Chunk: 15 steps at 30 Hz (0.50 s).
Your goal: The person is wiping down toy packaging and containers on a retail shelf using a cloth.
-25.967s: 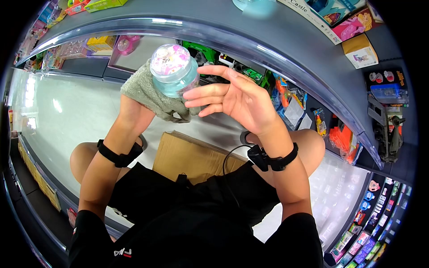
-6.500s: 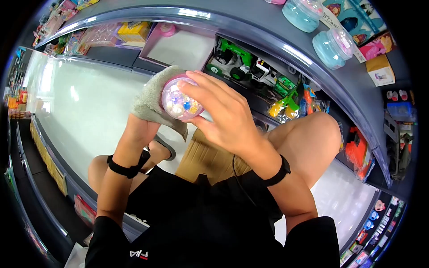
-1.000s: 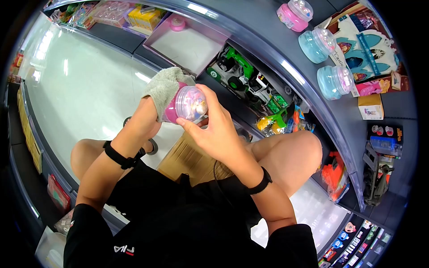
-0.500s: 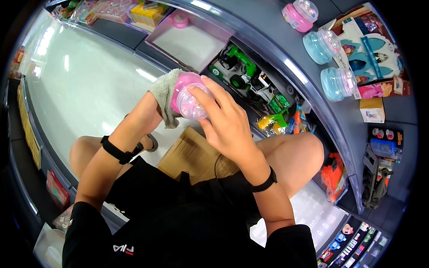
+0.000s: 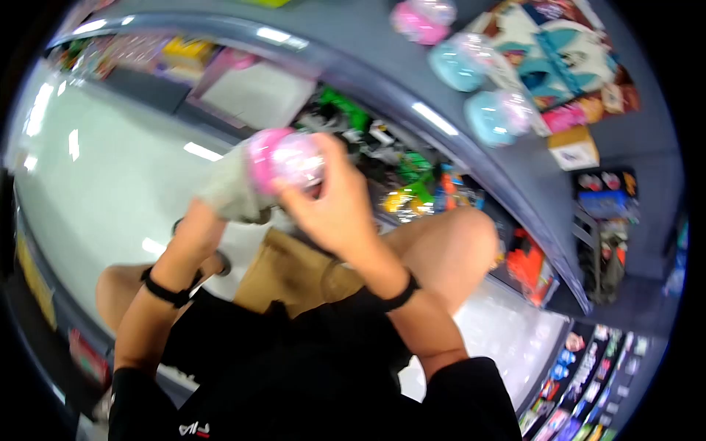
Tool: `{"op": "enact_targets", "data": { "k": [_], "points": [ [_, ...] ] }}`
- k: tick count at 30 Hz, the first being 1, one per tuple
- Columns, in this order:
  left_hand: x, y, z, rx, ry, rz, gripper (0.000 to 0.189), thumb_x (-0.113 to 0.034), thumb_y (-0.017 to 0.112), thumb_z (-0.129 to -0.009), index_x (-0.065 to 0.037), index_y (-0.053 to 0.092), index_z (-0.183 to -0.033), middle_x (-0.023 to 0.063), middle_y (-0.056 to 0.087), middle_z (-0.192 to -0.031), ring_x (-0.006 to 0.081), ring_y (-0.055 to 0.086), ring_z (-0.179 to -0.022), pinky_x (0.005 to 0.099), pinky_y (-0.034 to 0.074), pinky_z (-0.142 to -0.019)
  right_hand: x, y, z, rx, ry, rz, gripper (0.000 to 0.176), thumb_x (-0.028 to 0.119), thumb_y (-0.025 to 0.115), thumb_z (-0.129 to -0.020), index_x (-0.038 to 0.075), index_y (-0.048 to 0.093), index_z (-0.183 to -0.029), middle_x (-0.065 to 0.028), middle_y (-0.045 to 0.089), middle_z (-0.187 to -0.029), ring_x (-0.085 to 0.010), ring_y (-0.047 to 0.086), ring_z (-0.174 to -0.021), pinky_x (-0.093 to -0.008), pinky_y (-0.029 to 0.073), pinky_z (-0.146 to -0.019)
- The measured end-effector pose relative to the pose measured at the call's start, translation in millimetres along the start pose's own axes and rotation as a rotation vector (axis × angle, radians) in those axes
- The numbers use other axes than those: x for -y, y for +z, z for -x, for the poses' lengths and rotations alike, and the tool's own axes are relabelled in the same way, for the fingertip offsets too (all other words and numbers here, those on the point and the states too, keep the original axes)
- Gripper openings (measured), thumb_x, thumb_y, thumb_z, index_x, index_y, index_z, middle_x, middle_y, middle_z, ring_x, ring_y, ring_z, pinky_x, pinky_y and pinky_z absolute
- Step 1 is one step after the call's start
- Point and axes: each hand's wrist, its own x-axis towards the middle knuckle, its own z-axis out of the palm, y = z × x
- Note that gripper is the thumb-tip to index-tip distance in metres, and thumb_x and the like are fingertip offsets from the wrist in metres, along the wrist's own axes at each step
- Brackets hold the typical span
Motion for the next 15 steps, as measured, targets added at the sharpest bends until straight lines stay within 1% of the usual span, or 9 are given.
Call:
{"op": "enact_targets", "data": {
  "k": [1, 3, 4, 5, 7, 8, 10, 13, 15],
  "points": [
    [0, 2, -4, 0.026, 0.047, -0.091, 0.054, -0.04, 0.058, -0.101, -0.005, 0.054, -0.143, 0.0083, 0.061, -0.133, 0.0209, 0.062, -0.116, 0.0371, 0.055, -0.094, 4, -2, 1, 0.028, -0.072, 0.103, 0.076, 0.03, 0.089, -0.081, -0.002, 0.051, -0.138, -0.0259, 0.068, -0.12, -0.0336, 0.073, -0.103, -0.041, 0.059, -0.087],
    [7, 1, -5, 0.047, 0.139, -0.278, 0.062, -0.041, 0.052, -0.103, -0.004, 0.046, -0.152, 0.0097, 0.054, -0.149, 0.0217, 0.058, -0.132, 0.0385, 0.054, -0.104, 8, -1, 4, 0.021, -0.353, 0.25, 0.08, 0.03, 0.092, -0.075, 0.0, 0.052, -0.137, -0.0231, 0.063, -0.125, -0.0416, 0.068, -0.107, -0.0443, 0.059, -0.086],
    [26, -5, 1, 0.033, 0.181, 0.272, 0.058, -0.041, 0.045, -0.105, -0.003, 0.05, -0.149, 0.0119, 0.057, -0.147, 0.0244, 0.058, -0.133, 0.0396, 0.053, -0.106, 10, 0, 5, 0.081, -0.366, 0.208, 0.08, 0.03, 0.092, -0.072, 0.001, 0.053, -0.135, -0.0204, 0.061, -0.123, -0.0431, 0.067, -0.104, -0.0448, 0.059, -0.085],
    [29, -6, 0, 0.053, 0.195, 0.282, 0.058, -0.041, 0.045, -0.105, -0.003, 0.05, -0.149, 0.0119, 0.057, -0.147, 0.0244, 0.058, -0.133, 0.0396, 0.053, -0.106, 14, -1, 6, 0.105, -0.417, 0.196, 0.079, 0.03, 0.092, -0.071, 0.002, 0.054, -0.134, -0.0189, 0.06, -0.124, -0.0428, 0.067, -0.103, -0.0442, 0.058, -0.084],
    [33, -10, -2, -0.01, 0.034, 0.579, 0.054, -0.036, 0.042, -0.106, -0.001, 0.054, -0.145, 0.0142, 0.061, -0.144, 0.027, 0.06, -0.131, 0.0413, 0.051, -0.108, 18, -5, 4, 0.167, -0.51, 0.205, 0.078, 0.03, 0.092, -0.071, 0.002, 0.054, -0.134, -0.0181, 0.06, -0.124, -0.042, 0.067, -0.105, -0.0441, 0.058, -0.085],
    [36, -13, -1, 0.0, 0.038, 0.578, 0.054, -0.036, 0.042, -0.106, -0.001, 0.054, -0.145, 0.0142, 0.061, -0.144, 0.027, 0.06, -0.131, 0.0413, 0.051, -0.108, 18, -7, 6, 0.201, -0.509, 0.203, 0.08, 0.027, 0.093, -0.072, 0.002, 0.055, -0.138, -0.0201, 0.063, -0.128, -0.0397, 0.067, -0.113, -0.0431, 0.058, -0.09],
    [45, -17, 1, 0.058, 0.003, 0.777, 0.051, -0.033, 0.039, -0.107, 0.001, 0.058, -0.14, 0.0148, 0.064, -0.139, 0.0274, 0.063, -0.128, 0.0413, 0.05, -0.109, 22, -5, 11, 0.208, -0.483, 0.185, 0.081, 0.027, 0.092, -0.073, 0.002, 0.054, -0.139, -0.0204, 0.063, -0.129, -0.04, 0.067, -0.114, -0.0436, 0.057, -0.09],
    [49, -19, 1, 0.02, -0.004, 0.737, 0.051, -0.035, 0.04, -0.107, -0.001, 0.058, -0.14, 0.0144, 0.065, -0.137, 0.0281, 0.063, -0.128, 0.0423, 0.051, -0.109, 24, -6, 17, 0.24, -0.396, 0.154, 0.084, 0.028, 0.091, -0.075, 0.002, 0.05, -0.145, -0.0218, 0.064, -0.133, -0.0402, 0.067, -0.116, -0.0436, 0.057, -0.092],
    [50, -19, -2, 0.021, 0.014, 0.675, 0.052, -0.038, 0.039, -0.108, -0.002, 0.058, -0.141, 0.014, 0.065, -0.137, 0.0279, 0.063, -0.128, 0.0424, 0.051, -0.108, 26, -7, 18, 0.284, -0.192, -0.005, 0.085, 0.027, 0.09, -0.078, 0.003, 0.047, -0.147, -0.0202, 0.062, -0.135, -0.0373, 0.067, -0.117, -0.041, 0.054, -0.097]
  ]
}}
